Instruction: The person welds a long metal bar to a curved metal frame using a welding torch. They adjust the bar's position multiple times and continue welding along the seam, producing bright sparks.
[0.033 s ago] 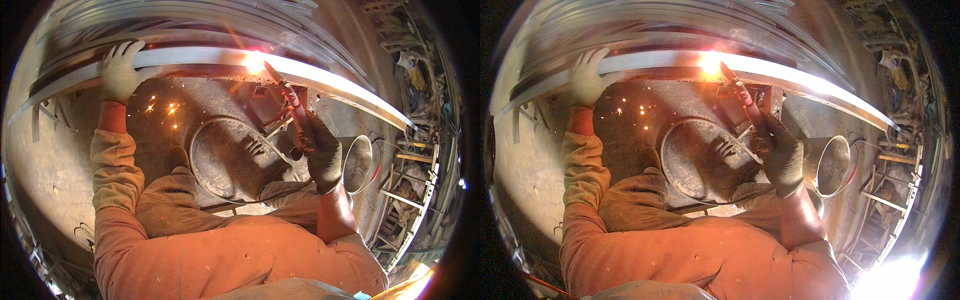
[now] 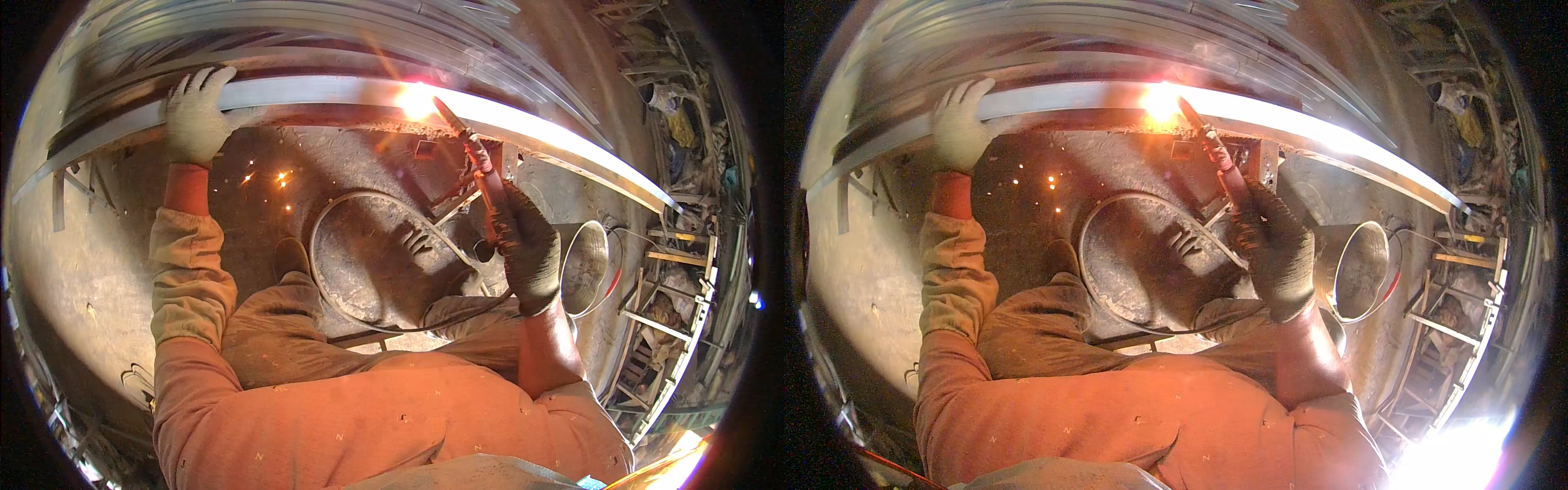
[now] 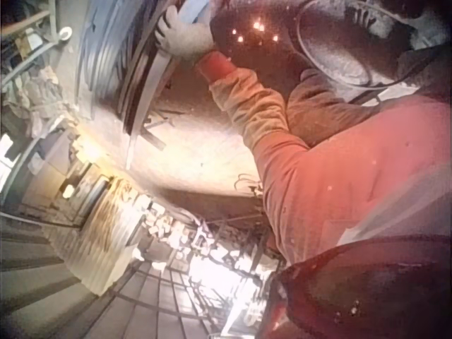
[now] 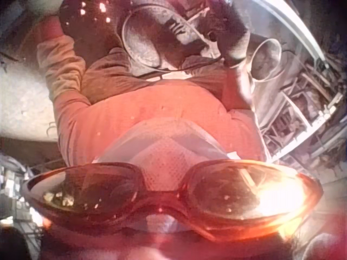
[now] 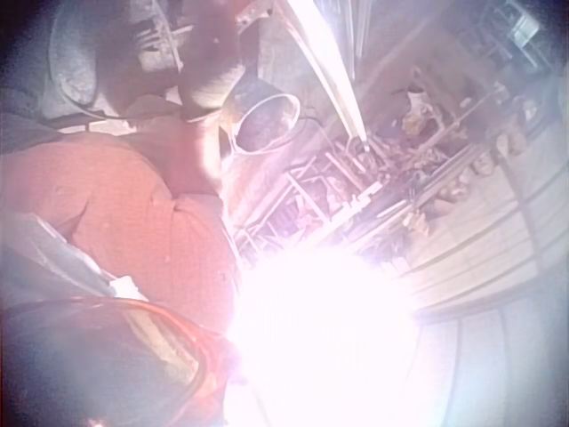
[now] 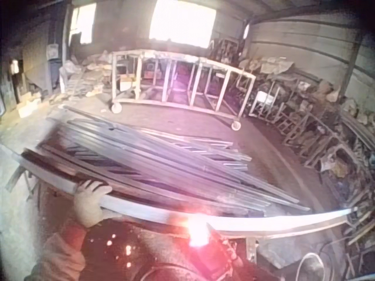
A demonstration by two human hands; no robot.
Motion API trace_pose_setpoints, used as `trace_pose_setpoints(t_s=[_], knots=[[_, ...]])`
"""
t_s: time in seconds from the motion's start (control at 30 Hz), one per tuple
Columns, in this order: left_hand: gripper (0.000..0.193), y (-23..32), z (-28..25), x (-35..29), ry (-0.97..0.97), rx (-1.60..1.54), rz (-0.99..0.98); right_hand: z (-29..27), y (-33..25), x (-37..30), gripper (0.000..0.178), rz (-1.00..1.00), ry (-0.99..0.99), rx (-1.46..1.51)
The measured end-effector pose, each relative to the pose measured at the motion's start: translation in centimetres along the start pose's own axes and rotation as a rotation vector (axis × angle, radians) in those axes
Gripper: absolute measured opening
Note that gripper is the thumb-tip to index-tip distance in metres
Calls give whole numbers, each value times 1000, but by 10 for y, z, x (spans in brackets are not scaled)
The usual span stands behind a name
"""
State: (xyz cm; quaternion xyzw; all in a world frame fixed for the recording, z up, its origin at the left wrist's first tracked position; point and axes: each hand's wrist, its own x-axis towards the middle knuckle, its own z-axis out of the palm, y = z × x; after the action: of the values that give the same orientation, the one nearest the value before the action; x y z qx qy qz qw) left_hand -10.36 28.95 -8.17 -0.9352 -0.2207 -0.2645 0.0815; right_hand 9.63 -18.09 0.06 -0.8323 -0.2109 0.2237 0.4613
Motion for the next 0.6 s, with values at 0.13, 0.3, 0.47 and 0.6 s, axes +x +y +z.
trace_pose_setpoints(t_s=[0.13, 0.3, 0.47, 0.6], knots=[[77, -14, 12, -4, 60, -31, 31, -3, -17, -1, 42, 95, 30, -1], [76, -11, 8, -2, 58, -38, 24, -4, -26, -5, 43, 138, 42, -27], [78, -9, 6, -13, 45, -62, 25, -6, -17, -6, 42, 103, 72, -65], [80, -2, -7, -8, -141, -158, -30, -5, -24, -4, 39, 122, 61, -37]])
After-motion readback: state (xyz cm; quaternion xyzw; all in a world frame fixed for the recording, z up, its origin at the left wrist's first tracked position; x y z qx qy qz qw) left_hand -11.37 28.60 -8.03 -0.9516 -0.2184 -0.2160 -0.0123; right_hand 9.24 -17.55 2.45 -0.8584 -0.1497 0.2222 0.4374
